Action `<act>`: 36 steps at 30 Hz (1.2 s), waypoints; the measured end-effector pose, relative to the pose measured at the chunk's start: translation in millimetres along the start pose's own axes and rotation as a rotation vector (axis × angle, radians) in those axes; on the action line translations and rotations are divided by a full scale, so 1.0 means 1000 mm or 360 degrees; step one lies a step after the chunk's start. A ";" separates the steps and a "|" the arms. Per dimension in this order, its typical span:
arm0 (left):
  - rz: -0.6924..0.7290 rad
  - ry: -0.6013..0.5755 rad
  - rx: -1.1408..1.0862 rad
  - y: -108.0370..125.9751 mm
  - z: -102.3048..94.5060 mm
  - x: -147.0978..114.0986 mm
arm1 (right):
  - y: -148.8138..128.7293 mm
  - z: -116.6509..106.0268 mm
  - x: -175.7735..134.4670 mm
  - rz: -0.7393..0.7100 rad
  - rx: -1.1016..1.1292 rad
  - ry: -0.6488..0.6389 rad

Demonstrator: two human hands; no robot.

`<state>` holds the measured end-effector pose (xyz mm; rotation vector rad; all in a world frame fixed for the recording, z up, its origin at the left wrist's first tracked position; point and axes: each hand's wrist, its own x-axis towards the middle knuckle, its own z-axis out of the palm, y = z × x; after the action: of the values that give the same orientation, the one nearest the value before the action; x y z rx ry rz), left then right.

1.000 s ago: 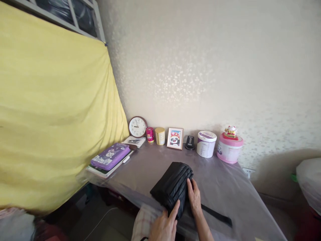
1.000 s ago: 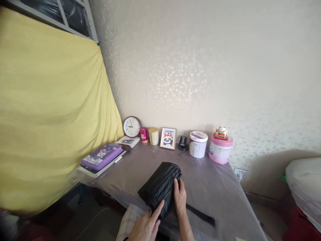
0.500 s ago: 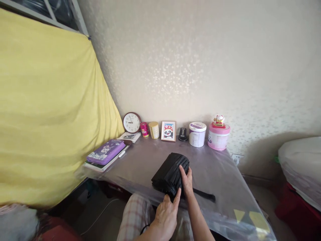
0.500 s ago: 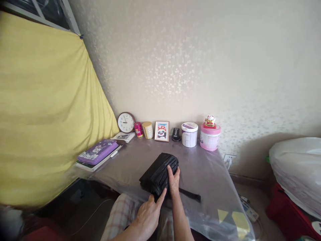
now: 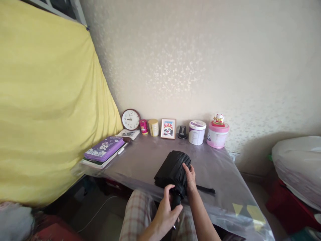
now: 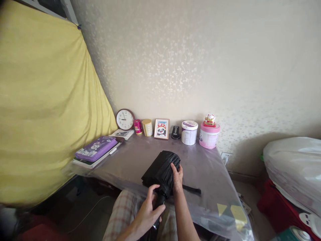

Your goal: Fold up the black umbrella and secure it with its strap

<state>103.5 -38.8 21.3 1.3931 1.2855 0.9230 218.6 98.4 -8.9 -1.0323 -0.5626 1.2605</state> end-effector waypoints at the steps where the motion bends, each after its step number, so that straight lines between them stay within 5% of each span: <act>1: -0.0147 0.0018 -0.0253 -0.002 0.001 0.000 | -0.001 0.001 -0.001 0.0013 0.0013 0.0004; 5: -0.0475 -0.0100 -0.0945 -0.009 0.002 -0.001 | -0.006 0.004 -0.005 0.0055 0.0030 0.0043; 11: -0.0689 -0.0679 -0.1328 -0.016 0.000 -0.001 | -0.015 0.006 -0.012 0.0133 -0.0129 0.0152; 22: -0.0578 -0.0287 -0.0423 -0.022 0.008 -0.007 | -0.005 0.008 -0.011 -0.0120 -0.0347 -0.0076; 36: -0.0398 0.0123 0.0686 -0.026 0.006 -0.008 | 0.000 0.003 -0.002 -0.0146 -0.0251 0.0031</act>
<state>102.4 -48.8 -4.4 1.4832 1.7459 0.5517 215.4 97.2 -6.6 -1.1360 -0.6955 1.1378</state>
